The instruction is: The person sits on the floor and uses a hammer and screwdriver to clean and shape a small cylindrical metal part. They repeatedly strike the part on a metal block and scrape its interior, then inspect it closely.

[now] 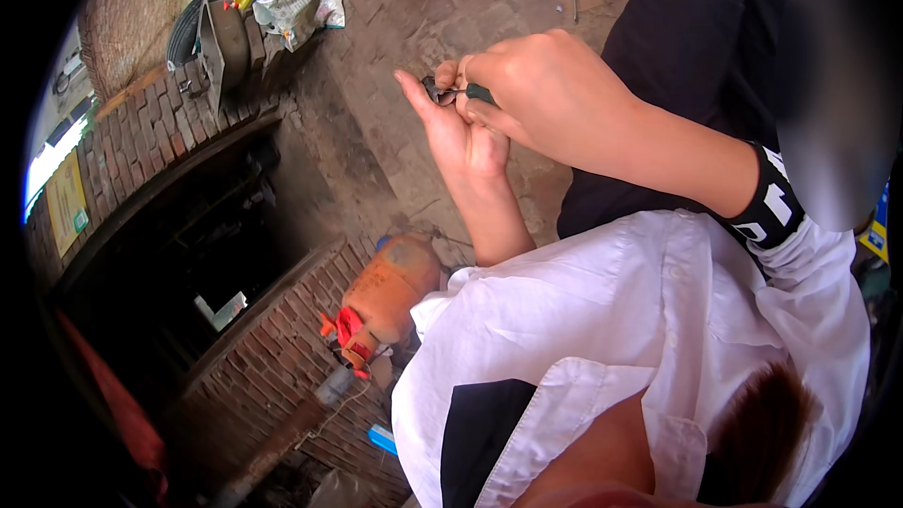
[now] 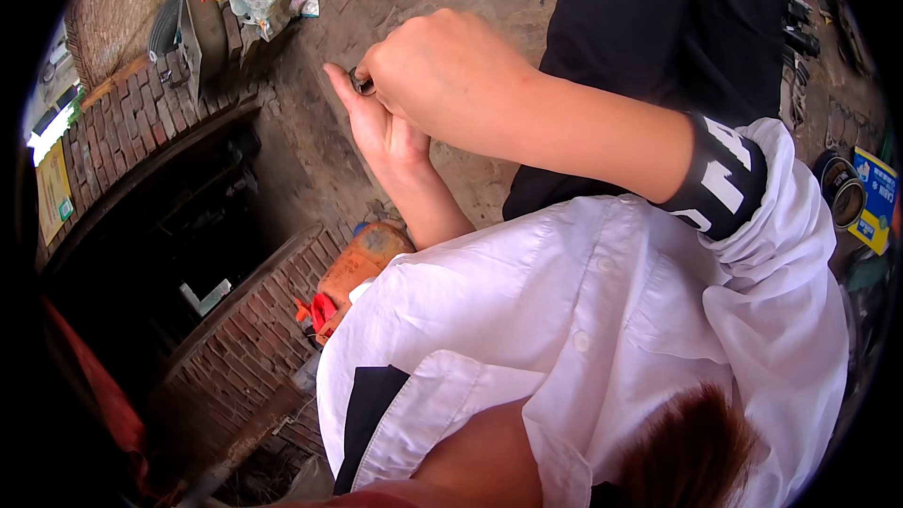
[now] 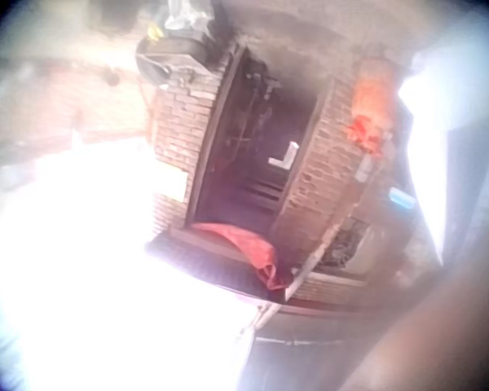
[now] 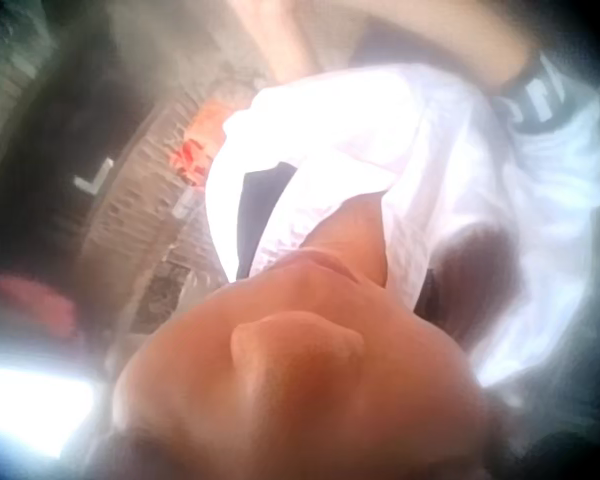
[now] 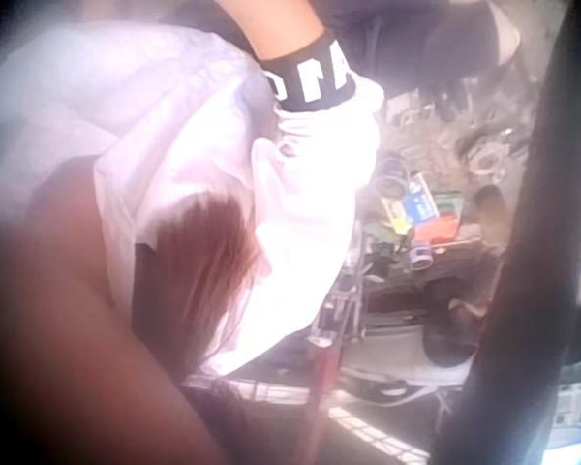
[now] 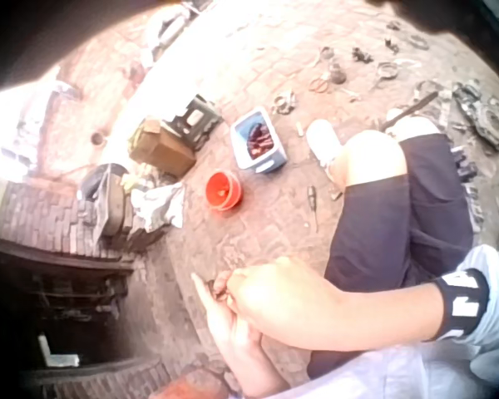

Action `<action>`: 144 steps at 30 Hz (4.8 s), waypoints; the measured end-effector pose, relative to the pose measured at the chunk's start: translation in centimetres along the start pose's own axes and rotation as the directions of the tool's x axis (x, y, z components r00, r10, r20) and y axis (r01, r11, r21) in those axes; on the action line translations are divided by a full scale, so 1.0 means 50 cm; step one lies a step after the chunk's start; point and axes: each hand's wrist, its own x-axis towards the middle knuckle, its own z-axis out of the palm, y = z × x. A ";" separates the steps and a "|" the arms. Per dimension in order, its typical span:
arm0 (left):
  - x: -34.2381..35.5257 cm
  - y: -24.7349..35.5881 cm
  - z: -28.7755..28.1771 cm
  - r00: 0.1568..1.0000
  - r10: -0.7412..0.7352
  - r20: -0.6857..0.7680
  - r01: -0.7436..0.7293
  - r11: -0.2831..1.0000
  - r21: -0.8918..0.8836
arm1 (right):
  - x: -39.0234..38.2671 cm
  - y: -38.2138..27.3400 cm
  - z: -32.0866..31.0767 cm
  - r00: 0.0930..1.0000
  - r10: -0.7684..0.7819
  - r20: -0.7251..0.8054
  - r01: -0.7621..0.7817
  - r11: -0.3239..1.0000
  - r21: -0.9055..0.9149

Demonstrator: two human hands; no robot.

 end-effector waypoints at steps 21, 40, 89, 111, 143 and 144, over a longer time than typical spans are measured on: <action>0.007 -0.054 0.039 0.877 0.256 -0.407 -0.115 0.933 0.340 | -0.004 -0.006 -0.012 0.991 -0.131 -0.002 0.123 0.937 -0.327; 0.010 -0.063 0.037 0.804 0.359 -0.475 -0.192 0.911 0.364 | -0.035 0.020 0.052 0.973 0.162 -0.163 -0.129 0.972 0.199; 0.008 -0.077 0.054 0.598 0.611 0.518 -0.564 -0.138 0.814 | -0.096 0.026 -0.066 0.936 0.314 -0.160 -0.235 0.895 0.380; -0.033 -0.077 0.117 0.449 0.582 0.678 -0.438 -0.518 0.735 | -0.126 -0.065 -0.143 0.949 0.127 -0.287 -0.073 0.979 0.192; -0.049 -0.054 0.128 0.535 0.275 0.799 -0.485 -0.674 0.557 | -0.086 -0.098 -0.186 0.990 -0.101 -0.103 0.105 0.994 0.042; -0.049 -0.054 0.128 0.541 0.265 0.798 -0.481 -0.681 0.552 | -0.086 -0.098 -0.186 0.990 -0.102 -0.098 0.106 0.994 0.034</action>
